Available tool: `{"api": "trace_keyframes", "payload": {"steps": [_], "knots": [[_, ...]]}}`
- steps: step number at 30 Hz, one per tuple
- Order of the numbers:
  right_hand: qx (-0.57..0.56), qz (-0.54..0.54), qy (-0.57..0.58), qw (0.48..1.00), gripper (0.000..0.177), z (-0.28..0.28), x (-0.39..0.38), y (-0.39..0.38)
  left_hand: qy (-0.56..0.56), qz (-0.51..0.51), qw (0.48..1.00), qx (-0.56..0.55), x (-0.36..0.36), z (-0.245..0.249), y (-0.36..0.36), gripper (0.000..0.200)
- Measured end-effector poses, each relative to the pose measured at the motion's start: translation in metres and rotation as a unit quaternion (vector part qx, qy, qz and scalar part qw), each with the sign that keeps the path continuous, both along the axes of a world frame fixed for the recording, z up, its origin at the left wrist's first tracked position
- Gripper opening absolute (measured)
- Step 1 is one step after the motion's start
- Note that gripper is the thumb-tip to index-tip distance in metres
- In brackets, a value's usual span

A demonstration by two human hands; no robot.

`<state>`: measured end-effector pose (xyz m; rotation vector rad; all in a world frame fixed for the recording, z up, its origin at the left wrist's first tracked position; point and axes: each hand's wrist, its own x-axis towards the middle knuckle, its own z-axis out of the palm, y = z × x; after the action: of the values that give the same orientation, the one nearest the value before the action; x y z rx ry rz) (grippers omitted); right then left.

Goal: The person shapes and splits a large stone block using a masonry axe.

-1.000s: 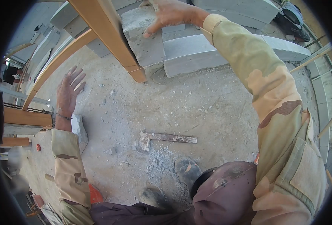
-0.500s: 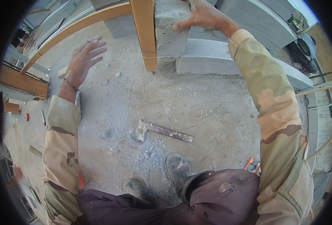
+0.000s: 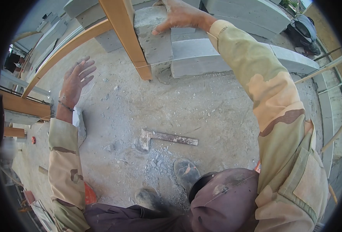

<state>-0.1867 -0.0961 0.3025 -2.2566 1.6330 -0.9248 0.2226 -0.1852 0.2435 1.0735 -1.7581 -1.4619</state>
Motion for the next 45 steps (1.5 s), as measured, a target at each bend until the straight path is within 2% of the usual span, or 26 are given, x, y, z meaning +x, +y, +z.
{"api": "trace_keyframes", "payload": {"steps": [2, 4, 6, 9, 11, 22, 25, 27, 29, 31, 32, 33, 34, 35, 37, 39, 40, 42, 43, 45], "knots": [[-0.033, -0.003, -0.002, 0.999, 0.108, -0.005, -0.001, 0.001, 0.002, -0.011, 1.000, 0.002, 0.001, -0.004, -0.003, 0.065], [-0.039, -0.008, -0.002, 0.999, 0.116, -0.009, 0.004, 0.003, 0.010, -0.014, 1.000, 0.015, -0.003, -0.007, -0.002, 0.062], [0.009, -0.019, -0.021, 1.000, 0.118, -0.012, 0.003, -0.001, 0.010, -0.026, 0.999, 0.024, -0.003, -0.011, -0.001, 0.057], [-0.055, -0.037, -0.028, 0.997, 0.114, -0.016, 0.004, 0.001, -0.007, -0.044, 0.999, 0.031, 0.000, -0.022, -0.001, 0.054], [-0.003, -0.025, -0.049, 0.998, 0.118, -0.012, 0.007, 0.007, -0.015, -0.048, 0.998, 0.038, 0.003, -0.029, 0.000, 0.053], [-0.002, -0.016, -0.117, 0.993, 0.109, -0.017, 0.003, 0.014, -0.121, -0.046, 0.989, 0.067, 0.036, -0.045, 0.003, 0.054], [-0.048, -0.014, -0.121, 0.991, 0.107, -0.024, 0.008, 0.008, -0.135, -0.023, 0.988, 0.069, 0.034, -0.039, 0.015, 0.058], [-0.090, -0.023, -0.084, 0.992, 0.113, -0.020, 0.011, 0.018, -0.159, -0.039, 0.986, 0.038, 0.030, -0.035, 0.023, 0.059], [-0.154, -0.071, -0.020, 0.985, 0.105, -0.016, 0.029, 0.044, -0.150, -0.043, 0.987, 0.023, 0.029, -0.030, 0.033, 0.059], [-0.241, -0.084, 0.010, 0.967, 0.097, 0.003, 0.050, 0.094, -0.105, -0.087, 0.989, 0.065, 0.028, -0.029, 0.043, 0.059], [-0.290, -0.059, 0.006, 0.955, 0.086, 0.010, 0.058, 0.115, -0.054, -0.105, 0.985, 0.126, 0.027, -0.033, 0.051, 0.075], [-0.337, -0.030, -0.001, 0.941, 0.076, 0.014, 0.069, 0.131, -0.045, -0.089, 0.987, 0.124, 0.022, -0.034, 0.066, 0.075], [-0.380, -0.023, -0.018, 0.924, 0.068, 0.010, 0.089, 0.142, 0.082, -0.110, 0.957, 0.254, 0.013, -0.033, 0.084, 0.083], [-0.423, -0.012, -0.033, 0.906, 0.061, 0.002, 0.107, 0.154, 0.214, -0.133, 0.894, 0.370, -0.002, -0.033, 0.100, 0.091], [-0.389, 0.053, -0.006, 0.920, 0.053, -0.020, 0.132, 0.185, 0.404, -0.173, 0.750, 0.495, -0.028, -0.019, 0.126, 0.101], [-0.326, 0.140, 0.007, 0.935, 0.049, -0.060, 0.156, 0.202, 0.323, -0.189, 0.775, 0.509, -0.019, -0.027, 0.130, 0.088], [-0.318, 0.164, -0.007, 0.934, 0.049, -0.083, 0.164, 0.203, 0.336, -0.163, 0.776, 0.508, -0.011, -0.037, 0.132, 0.088], [-0.320, 0.292, 0.096, 0.896, 0.053, -0.124, 0.178, 0.204, 0.192, -0.097, 0.849, 0.482, 0.008, -0.066, 0.138, 0.072], [-0.319, 0.306, 0.092, 0.892, 0.053, -0.138, 0.183, 0.205, 0.202, -0.085, 0.849, 0.480, 0.018, -0.074, 0.145, 0.072], [-0.253, 0.322, 0.066, 0.910, 0.060, -0.159, 0.194, 0.213, 0.235, -0.045, 0.840, 0.486, 0.038, -0.084, 0.152, 0.057]]}}
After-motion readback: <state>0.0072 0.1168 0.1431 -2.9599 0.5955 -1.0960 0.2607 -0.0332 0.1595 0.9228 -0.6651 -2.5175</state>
